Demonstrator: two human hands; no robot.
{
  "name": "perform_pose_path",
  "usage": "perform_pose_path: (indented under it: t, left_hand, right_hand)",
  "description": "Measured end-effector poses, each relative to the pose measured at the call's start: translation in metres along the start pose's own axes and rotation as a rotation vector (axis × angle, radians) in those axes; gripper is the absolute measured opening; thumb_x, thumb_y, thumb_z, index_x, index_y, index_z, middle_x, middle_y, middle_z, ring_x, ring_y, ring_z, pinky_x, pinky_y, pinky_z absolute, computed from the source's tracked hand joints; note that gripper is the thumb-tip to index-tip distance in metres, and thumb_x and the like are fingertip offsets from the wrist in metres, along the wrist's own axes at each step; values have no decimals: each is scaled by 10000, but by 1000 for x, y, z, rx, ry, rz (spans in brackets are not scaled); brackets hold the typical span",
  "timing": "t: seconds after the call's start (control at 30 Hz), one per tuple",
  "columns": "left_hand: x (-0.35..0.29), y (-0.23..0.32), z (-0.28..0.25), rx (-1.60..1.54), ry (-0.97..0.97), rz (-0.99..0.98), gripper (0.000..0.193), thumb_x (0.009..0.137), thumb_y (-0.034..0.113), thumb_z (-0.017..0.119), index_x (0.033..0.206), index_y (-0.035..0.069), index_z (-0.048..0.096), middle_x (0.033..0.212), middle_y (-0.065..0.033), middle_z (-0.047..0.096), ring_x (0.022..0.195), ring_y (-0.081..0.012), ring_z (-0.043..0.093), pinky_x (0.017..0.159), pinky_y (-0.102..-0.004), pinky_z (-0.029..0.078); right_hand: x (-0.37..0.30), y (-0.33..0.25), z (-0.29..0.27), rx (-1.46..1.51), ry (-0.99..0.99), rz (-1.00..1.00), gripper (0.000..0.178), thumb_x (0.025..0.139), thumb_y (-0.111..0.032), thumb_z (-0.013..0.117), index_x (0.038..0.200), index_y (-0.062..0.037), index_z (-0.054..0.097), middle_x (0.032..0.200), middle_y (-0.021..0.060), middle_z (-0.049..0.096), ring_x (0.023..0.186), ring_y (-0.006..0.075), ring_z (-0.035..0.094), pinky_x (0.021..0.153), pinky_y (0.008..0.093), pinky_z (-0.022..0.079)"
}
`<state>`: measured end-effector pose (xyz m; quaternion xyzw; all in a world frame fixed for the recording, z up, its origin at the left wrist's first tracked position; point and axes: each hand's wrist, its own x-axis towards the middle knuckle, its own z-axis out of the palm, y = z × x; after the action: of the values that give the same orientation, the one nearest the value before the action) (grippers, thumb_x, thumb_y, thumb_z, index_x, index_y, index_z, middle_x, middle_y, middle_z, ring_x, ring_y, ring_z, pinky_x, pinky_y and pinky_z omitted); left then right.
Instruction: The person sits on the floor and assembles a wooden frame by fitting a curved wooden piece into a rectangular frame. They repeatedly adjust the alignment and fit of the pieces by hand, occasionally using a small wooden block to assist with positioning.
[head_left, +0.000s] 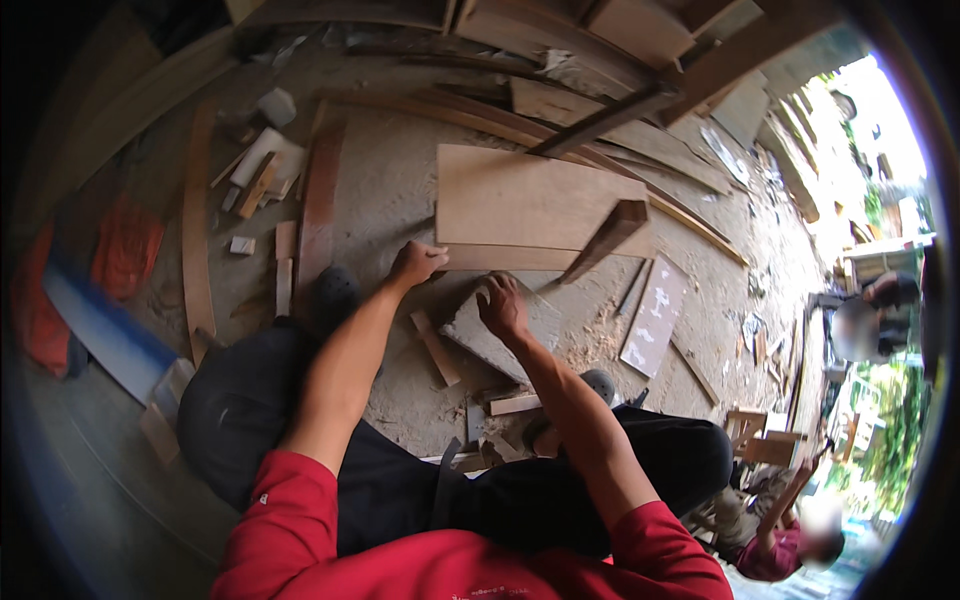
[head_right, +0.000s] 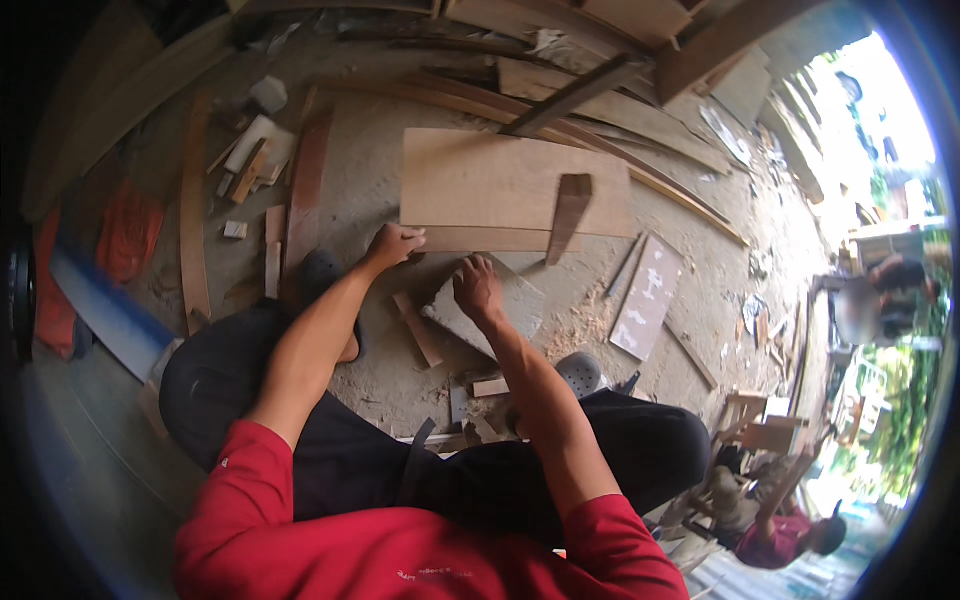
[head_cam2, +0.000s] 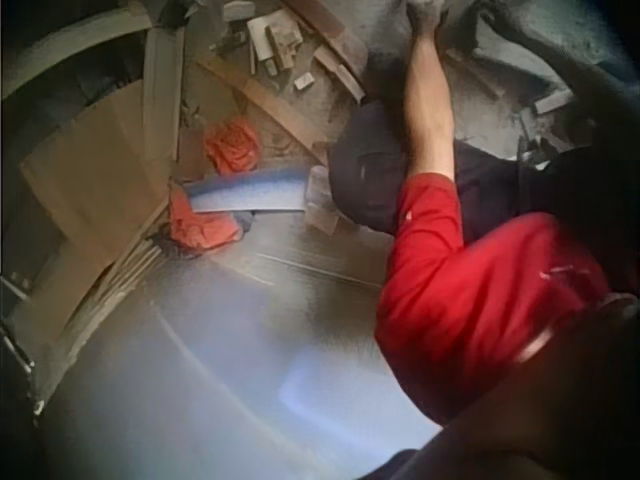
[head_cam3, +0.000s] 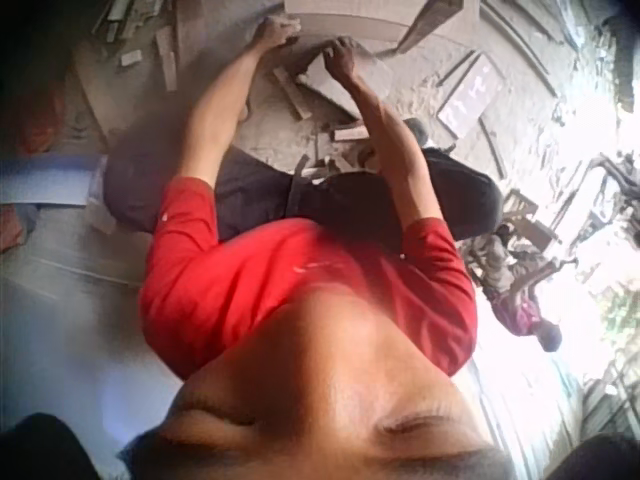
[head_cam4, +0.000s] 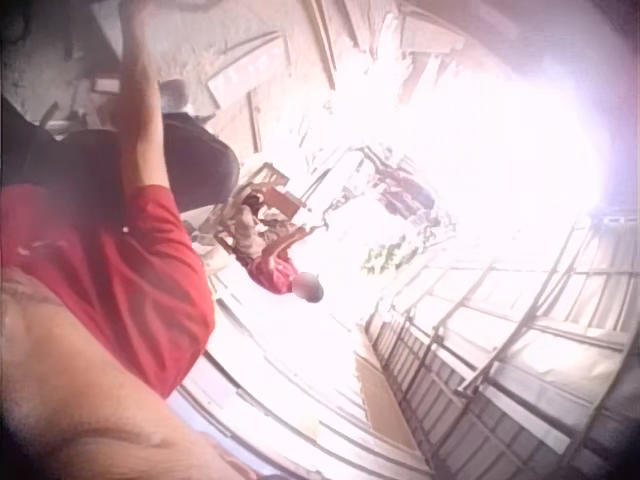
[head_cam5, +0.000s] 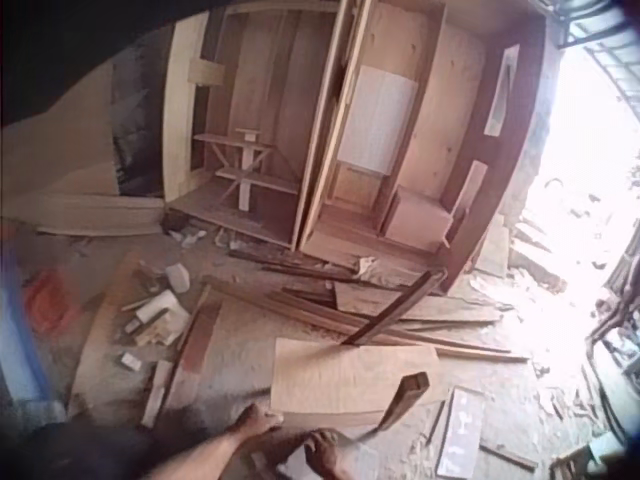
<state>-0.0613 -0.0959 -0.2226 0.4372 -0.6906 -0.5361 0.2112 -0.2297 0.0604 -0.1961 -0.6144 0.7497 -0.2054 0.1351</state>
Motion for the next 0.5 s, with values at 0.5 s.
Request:
perform_pose_path:
  t: [0.5]
  left_hand:
    - [23, -52, 16, 167, 265, -172, 390, 623, 288, 799, 864, 7, 676, 878, -203, 679, 866, -355, 657, 750, -408, 510]
  right_hand:
    - [38, -13, 95, 962, -250, 531, 302, 806, -177, 687, 1027, 16, 618, 908, 139, 655, 742, 231, 643, 620, 350, 524]
